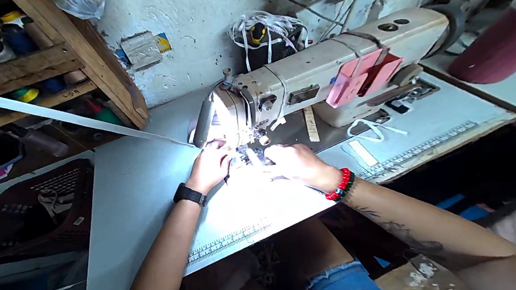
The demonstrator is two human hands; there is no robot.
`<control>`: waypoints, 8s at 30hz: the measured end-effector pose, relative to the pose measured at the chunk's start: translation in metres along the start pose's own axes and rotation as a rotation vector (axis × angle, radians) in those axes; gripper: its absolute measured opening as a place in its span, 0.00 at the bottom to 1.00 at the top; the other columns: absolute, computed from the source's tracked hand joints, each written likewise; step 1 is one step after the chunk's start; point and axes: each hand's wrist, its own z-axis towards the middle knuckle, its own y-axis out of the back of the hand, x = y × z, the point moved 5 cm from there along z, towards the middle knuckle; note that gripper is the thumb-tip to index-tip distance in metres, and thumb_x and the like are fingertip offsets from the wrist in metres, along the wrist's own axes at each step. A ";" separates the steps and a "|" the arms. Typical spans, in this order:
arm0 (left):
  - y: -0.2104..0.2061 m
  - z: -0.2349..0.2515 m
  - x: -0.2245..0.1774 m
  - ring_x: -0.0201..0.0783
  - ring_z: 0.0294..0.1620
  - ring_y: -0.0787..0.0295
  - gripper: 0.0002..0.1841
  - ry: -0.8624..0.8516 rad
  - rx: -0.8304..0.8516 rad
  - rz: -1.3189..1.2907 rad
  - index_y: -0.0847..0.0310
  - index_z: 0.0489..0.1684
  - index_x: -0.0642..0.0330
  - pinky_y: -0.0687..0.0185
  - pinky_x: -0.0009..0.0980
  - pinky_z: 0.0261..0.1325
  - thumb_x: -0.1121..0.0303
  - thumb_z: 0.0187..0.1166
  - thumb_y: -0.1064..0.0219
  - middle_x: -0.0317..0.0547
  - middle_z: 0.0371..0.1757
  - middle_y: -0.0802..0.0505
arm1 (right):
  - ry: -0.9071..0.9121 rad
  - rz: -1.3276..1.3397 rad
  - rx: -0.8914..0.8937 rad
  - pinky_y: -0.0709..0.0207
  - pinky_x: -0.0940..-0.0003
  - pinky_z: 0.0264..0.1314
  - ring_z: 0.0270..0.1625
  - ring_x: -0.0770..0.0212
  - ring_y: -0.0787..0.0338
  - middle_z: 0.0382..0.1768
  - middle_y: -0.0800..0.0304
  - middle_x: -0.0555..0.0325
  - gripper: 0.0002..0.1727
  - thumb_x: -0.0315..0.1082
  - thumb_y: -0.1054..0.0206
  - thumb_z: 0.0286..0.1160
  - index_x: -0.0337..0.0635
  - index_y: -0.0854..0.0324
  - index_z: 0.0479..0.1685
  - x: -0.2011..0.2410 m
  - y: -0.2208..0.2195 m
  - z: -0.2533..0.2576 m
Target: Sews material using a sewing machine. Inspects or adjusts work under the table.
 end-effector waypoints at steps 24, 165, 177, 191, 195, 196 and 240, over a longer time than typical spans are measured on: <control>0.002 -0.023 0.034 0.53 0.84 0.29 0.24 0.244 -0.025 0.201 0.19 0.77 0.47 0.40 0.55 0.88 0.52 0.88 0.45 0.53 0.78 0.18 | -0.054 0.060 0.324 0.20 0.41 0.59 0.56 0.39 0.10 0.50 0.11 0.36 0.14 0.35 0.38 0.85 0.34 0.16 0.56 -0.016 0.017 0.034; -0.024 -0.084 -0.104 0.36 0.52 0.10 0.12 -0.100 0.007 0.105 0.07 0.48 0.51 0.16 0.40 0.59 0.64 0.84 0.38 0.38 0.49 0.07 | 0.331 0.038 -0.069 0.20 0.54 0.30 0.38 0.51 0.12 0.36 0.12 0.57 0.10 0.29 0.29 0.67 0.55 0.10 0.43 0.006 -0.015 -0.012; -0.016 -0.073 -0.087 0.41 0.56 0.07 0.12 -0.099 -0.116 0.041 0.09 0.54 0.61 0.11 0.40 0.61 0.67 0.83 0.36 0.48 0.58 0.06 | 0.222 0.250 -0.008 0.17 0.46 0.43 0.50 0.48 0.08 0.47 0.08 0.50 0.19 0.28 0.32 0.60 0.47 0.10 0.54 0.027 -0.003 -0.027; -0.017 -0.076 -0.076 0.35 0.65 0.13 0.16 -0.213 0.010 0.186 0.07 0.53 0.49 0.29 0.48 0.70 0.61 0.88 0.44 0.35 0.63 0.07 | 0.362 -0.044 -0.132 0.18 0.56 0.30 0.41 0.50 0.09 0.36 0.10 0.53 0.05 0.30 0.32 0.75 0.46 0.10 0.41 0.034 -0.005 -0.047; -0.017 -0.069 -0.070 0.36 0.65 0.12 0.15 -0.172 -0.041 0.201 0.06 0.54 0.49 0.28 0.49 0.68 0.62 0.86 0.42 0.35 0.63 0.06 | 0.271 -0.099 -0.018 0.24 0.56 0.24 0.33 0.49 0.13 0.33 0.16 0.50 0.05 0.28 0.31 0.71 0.46 0.10 0.40 0.028 -0.005 -0.031; -0.017 -0.067 -0.068 0.37 0.65 0.12 0.15 -0.156 -0.046 0.203 0.07 0.55 0.49 0.28 0.51 0.69 0.63 0.86 0.41 0.35 0.63 0.06 | 0.233 -0.100 0.016 0.23 0.56 0.25 0.33 0.49 0.13 0.35 0.16 0.49 0.06 0.27 0.31 0.72 0.44 0.10 0.42 0.027 -0.003 -0.028; 0.114 -0.168 -0.074 0.44 0.50 0.13 0.11 0.304 -0.205 -0.002 0.11 0.50 0.62 0.24 0.55 0.62 0.67 0.85 0.37 0.48 0.46 0.10 | 0.469 0.226 -0.329 0.14 0.45 0.47 0.45 0.47 0.07 0.44 0.08 0.46 0.28 0.54 0.24 0.64 0.37 0.12 0.51 0.071 -0.003 -0.020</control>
